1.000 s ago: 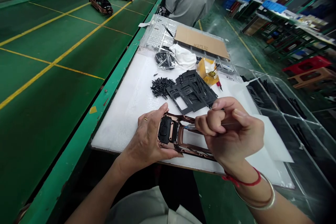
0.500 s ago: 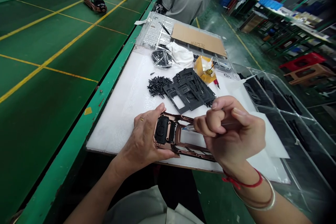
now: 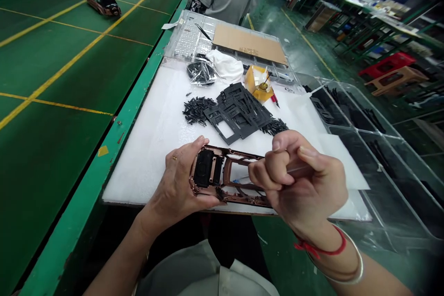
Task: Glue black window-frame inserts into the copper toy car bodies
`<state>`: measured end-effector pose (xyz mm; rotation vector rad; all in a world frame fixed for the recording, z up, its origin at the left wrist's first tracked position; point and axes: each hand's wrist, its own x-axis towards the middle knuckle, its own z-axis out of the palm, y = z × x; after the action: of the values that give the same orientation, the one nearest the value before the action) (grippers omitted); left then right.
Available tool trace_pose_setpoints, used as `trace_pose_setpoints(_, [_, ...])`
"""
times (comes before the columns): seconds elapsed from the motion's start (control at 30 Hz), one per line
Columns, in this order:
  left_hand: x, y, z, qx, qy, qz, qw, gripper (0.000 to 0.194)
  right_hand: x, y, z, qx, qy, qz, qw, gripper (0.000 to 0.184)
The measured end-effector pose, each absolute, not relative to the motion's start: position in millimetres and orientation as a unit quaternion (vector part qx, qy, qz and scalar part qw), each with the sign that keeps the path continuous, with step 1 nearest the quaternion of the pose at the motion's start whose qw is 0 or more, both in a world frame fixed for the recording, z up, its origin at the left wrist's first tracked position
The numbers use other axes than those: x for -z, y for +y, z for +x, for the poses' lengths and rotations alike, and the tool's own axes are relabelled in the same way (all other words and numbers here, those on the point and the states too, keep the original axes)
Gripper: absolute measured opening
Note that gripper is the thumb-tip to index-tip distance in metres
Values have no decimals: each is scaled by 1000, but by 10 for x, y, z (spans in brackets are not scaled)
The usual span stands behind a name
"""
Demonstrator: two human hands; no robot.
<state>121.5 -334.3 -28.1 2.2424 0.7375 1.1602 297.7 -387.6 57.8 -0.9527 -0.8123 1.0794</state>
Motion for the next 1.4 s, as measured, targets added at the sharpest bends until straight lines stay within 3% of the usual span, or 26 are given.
trace_pose_setpoints(0.87, [275, -3335, 1214, -432, 265, 827, 242, 102, -568, -3910, 2993, -495, -394, -411, 657, 29])
trace_pose_setpoints(1.2, [285, -3362, 1211, -435, 254, 838, 212, 98, -679, -4278, 3470, -377, -399, -471, 691, 29])
trace_pose_setpoints(1.4, [330, -3358, 1201, -440, 257, 830, 227, 103, -580, -4292, 3532, -381, -402, -482, 679, 30])
